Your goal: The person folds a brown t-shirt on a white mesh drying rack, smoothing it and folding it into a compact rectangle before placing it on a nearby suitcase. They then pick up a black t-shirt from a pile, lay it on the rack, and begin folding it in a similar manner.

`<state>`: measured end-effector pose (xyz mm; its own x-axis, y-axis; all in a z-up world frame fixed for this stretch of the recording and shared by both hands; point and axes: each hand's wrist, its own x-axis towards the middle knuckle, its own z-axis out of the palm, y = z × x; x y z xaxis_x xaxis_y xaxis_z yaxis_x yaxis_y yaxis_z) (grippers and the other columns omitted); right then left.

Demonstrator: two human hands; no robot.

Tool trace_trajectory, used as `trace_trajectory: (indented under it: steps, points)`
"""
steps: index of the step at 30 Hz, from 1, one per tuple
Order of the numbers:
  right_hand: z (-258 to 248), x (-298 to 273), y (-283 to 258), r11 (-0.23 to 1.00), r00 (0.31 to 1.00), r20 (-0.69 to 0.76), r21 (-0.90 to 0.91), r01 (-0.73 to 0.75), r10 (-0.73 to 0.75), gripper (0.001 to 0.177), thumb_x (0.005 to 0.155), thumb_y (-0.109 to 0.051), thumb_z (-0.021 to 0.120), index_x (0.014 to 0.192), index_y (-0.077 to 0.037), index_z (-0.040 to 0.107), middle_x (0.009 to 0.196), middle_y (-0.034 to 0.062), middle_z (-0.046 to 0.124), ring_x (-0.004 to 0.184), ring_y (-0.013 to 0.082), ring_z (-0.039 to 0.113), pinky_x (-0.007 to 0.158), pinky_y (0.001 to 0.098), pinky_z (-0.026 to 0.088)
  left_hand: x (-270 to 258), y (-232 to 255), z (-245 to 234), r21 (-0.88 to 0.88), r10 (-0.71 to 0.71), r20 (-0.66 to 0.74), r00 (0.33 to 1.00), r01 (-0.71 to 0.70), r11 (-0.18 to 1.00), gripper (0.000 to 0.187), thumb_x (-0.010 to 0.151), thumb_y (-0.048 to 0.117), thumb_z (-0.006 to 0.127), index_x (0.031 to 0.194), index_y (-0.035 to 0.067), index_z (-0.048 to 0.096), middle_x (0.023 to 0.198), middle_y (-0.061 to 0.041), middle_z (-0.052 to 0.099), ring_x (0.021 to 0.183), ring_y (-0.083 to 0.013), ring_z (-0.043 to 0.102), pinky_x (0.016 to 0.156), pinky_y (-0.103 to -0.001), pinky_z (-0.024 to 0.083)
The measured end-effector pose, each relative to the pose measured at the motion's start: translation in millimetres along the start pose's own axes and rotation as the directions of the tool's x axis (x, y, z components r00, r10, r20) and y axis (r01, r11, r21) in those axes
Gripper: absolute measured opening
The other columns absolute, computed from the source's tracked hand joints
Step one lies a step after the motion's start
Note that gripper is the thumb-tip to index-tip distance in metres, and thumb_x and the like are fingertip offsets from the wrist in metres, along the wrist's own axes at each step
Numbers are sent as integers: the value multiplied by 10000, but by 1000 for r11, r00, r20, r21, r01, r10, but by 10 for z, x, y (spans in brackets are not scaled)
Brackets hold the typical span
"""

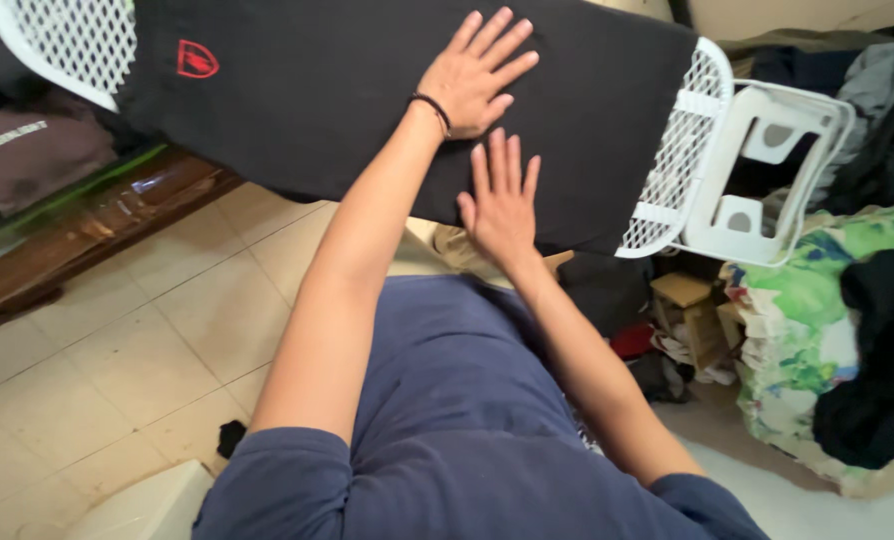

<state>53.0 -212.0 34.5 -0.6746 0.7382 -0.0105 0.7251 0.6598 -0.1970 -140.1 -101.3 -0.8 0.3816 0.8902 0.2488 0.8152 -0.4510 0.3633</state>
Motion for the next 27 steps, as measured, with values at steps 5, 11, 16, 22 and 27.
trace_trajectory:
  steps: [5,11,16,22,27]
  points:
    - [-25,-449,68,992,985,123,40,119,-123,708,1026,-348,572,1603,4,360,1728,182,208,1609,368,161,1284,604,95,227,0,35,-11,-260,29,965,261,965,646,1070,363,579,1655,150,407,1688,-157,280,1553,-372,185,1255,-608,95]
    - [-101,-578,643,991,994,-30,77,-105,108,679,1030,-273,560,1615,5,356,1736,190,203,1628,394,148,1313,607,96,440,492,278,21,162,52,985,-163,986,678,1011,378,618,1608,108,444,1725,-161,251,1588,-369,134,1277,-563,85]
    - [-282,-847,905,957,957,5,-24,-289,289,695,1004,-325,574,1587,-11,363,1695,213,191,1569,416,137,1225,662,70,583,676,507,-70,288,99,952,-282,957,669,1000,418,595,1597,151,452,1719,-130,232,1587,-335,136,1271,-555,82]
    - [-229,-1392,901,903,902,-42,10,-429,429,685,1035,-240,554,1627,20,325,1737,179,195,1609,410,126,1252,661,83,553,725,502,68,289,15,957,-289,955,672,1016,416,615,1616,159,456,1726,-136,232,1593,-331,142,1275,-553,85]
    - [-177,-1503,880,885,879,-106,46,-463,465,688,983,-117,590,1632,-40,374,1743,183,225,1621,412,174,1280,658,111,337,1187,194,12,234,54,971,-235,972,722,999,438,658,1503,-39,459,1703,-210,243,1590,-376,164,1293,-551,121]
